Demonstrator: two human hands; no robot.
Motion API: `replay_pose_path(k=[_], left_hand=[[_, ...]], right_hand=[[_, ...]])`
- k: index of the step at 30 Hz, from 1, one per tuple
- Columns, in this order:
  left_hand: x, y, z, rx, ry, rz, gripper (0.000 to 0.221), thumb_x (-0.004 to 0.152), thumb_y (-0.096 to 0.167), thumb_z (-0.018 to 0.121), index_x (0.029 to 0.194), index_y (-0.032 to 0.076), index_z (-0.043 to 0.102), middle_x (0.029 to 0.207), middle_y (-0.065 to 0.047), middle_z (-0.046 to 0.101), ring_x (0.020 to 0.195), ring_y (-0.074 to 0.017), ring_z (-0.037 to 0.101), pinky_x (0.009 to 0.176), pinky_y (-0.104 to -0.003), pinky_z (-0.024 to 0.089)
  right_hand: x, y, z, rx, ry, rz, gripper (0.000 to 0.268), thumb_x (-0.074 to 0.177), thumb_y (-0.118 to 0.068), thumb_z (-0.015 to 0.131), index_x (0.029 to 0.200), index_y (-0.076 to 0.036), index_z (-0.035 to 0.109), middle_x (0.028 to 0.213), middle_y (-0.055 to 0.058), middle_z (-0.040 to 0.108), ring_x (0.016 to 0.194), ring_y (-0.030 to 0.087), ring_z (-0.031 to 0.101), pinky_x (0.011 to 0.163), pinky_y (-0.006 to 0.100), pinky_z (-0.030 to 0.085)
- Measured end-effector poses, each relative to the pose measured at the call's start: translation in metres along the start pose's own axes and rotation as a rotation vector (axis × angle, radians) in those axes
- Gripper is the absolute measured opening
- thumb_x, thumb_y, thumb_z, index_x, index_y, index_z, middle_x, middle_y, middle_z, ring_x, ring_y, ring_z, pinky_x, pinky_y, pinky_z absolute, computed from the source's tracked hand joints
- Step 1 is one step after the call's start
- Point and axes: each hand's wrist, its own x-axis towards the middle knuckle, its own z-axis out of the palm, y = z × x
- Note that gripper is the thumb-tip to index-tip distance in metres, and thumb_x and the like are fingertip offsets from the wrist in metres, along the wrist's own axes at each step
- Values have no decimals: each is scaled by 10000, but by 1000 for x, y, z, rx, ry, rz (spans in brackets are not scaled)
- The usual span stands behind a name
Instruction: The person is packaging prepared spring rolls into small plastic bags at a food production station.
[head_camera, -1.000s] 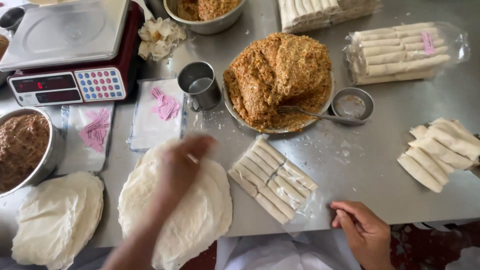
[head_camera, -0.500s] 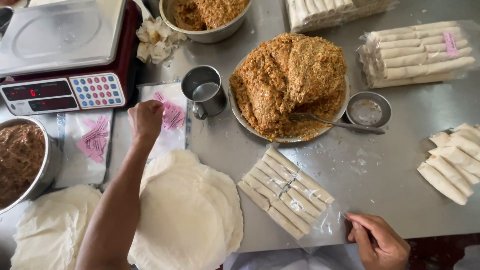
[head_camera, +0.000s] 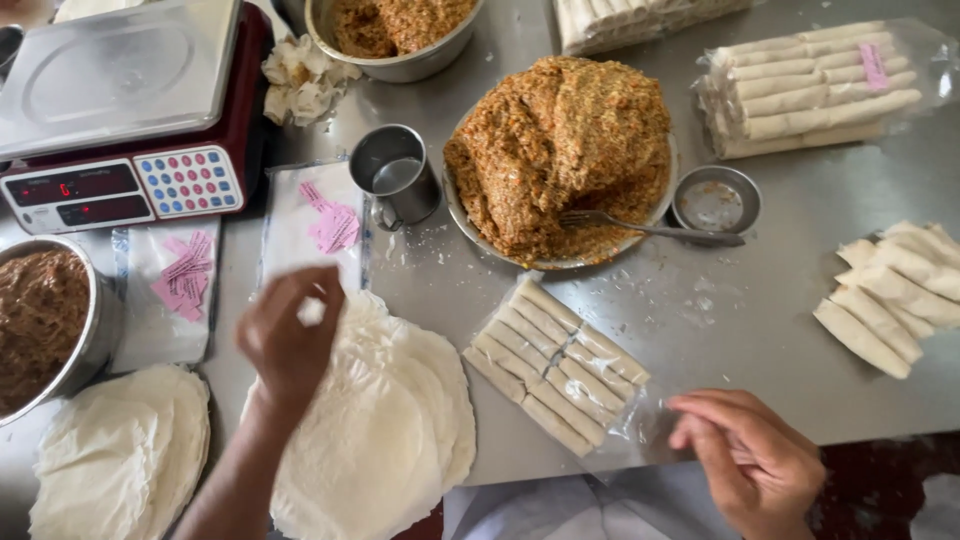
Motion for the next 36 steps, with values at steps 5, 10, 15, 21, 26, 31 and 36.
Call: replay_pose_path(k=[5,10,15,21,26,31,36], left_hand=[[-7,129,-41,-489,-100,699,204,1016,33,538,1025,-87,702,999,-224,671,870,-366,747,756,-406,694],[-31,172,-29,-582,-73,716,101,973,13,676,1002,-77,710,1022,-208,690,872,-310,760,788,-381,711],[-81,196,-23,-639,-203,38,268,885,234,767,1099,76,730,1048,-85,778,920,-172,796,743,-239,669],[-84,209,-17,-803,-154,-80,171,875,-92,705,981,33,752,891,-86,756,763,-147,755,715,-216,622],[-78,204,-21,-681,-99,356,174,967,-61,636,1128,-44,699,1057,-186,670,884,-305,770,786,-357,701],[-68,201,-18,-679,10,593,93,919,-75,720,1011,-82,721,1087,-221,680,866,-283,777,771,-330,726],[-74,197,-19,-723,24,661,66,920,-79,736,983,-64,723,1163,-228,648,917,-320,793,789,-372,735]], right_hand=[[-1,-13,43,1092,-537,837,580,884,-177,742,1345,143,597,1035,255,782,671,297,737,484,350,554],[-7,-21,71,1161,-372,986,118,912,-29,723,986,63,714,766,173,698,625,225,655,481,322,529],[-12,-13,64,1034,-274,796,75,894,11,734,921,82,732,677,182,660,532,237,615,439,315,507],[-10,-10,44,1124,-407,904,464,934,-340,675,1076,102,693,877,207,710,657,287,683,521,375,584],[-5,-10,32,1105,-483,1086,315,832,-50,767,1101,88,681,1004,213,723,695,282,674,608,364,582],[-5,-4,18,1254,-645,1214,276,879,-75,721,1120,55,693,966,188,715,806,275,694,670,392,629],[-7,-15,17,1240,-672,1306,371,934,-214,662,1210,32,640,1021,216,674,834,354,705,645,460,616]])
